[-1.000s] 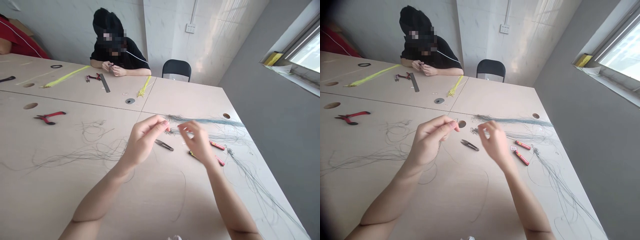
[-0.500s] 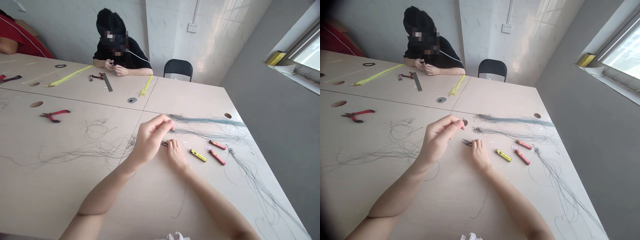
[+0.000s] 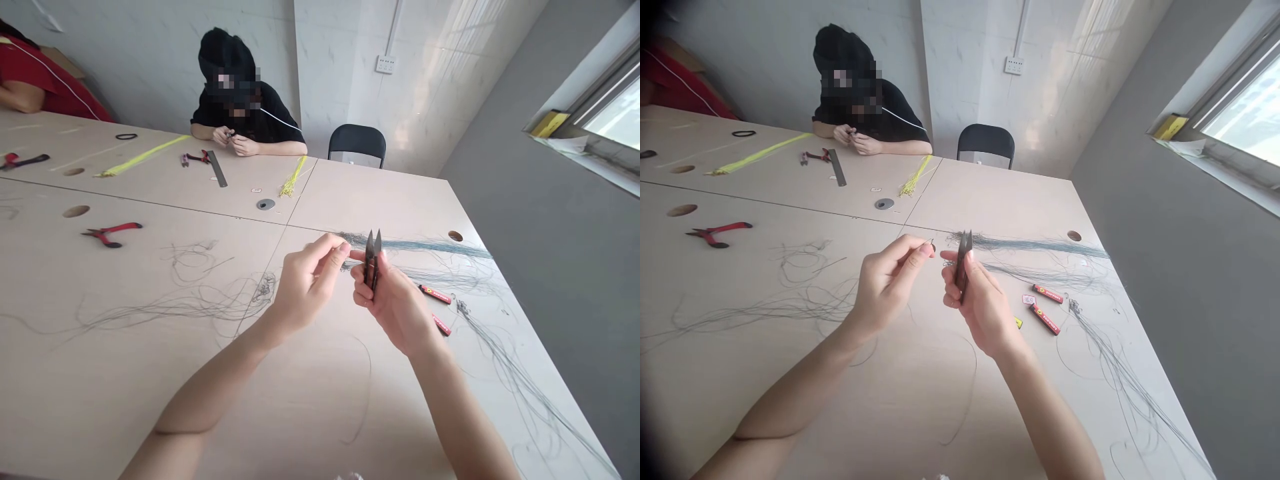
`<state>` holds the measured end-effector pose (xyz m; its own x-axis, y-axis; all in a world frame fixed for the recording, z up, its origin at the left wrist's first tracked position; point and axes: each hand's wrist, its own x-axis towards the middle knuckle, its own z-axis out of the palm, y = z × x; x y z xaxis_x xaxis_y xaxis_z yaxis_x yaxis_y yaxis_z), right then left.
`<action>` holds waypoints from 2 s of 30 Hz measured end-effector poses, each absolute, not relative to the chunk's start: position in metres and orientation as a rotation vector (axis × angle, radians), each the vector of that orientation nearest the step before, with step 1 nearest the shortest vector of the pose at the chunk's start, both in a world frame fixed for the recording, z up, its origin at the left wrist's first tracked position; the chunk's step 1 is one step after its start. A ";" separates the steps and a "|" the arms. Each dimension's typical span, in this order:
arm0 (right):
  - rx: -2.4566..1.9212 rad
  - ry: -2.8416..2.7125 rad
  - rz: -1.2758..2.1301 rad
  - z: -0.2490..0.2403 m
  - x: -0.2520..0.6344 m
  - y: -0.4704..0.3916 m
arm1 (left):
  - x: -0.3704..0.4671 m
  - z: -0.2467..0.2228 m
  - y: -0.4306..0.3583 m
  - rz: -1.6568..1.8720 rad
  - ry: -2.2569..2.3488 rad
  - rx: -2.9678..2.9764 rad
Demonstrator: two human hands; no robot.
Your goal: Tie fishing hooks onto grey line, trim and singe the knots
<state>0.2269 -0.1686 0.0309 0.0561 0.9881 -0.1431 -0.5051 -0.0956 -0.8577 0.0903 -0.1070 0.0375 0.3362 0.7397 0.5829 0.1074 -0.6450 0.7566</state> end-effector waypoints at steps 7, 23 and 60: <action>-0.791 -0.494 1.573 0.063 0.220 -0.183 | 0.089 0.035 -0.110 1.400 0.784 1.997; -0.511 -0.482 1.901 0.062 0.212 -0.190 | 0.096 0.028 -0.110 1.375 0.767 2.013; -0.503 -0.418 2.015 0.064 0.225 -0.198 | 0.099 0.025 -0.112 1.384 0.762 2.051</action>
<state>0.2245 -0.1985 0.0644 -0.4347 0.8835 -0.1747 -0.7410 -0.4612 -0.4881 0.0986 -0.1121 0.0254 0.3105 0.7121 0.6297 0.1511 -0.6910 0.7069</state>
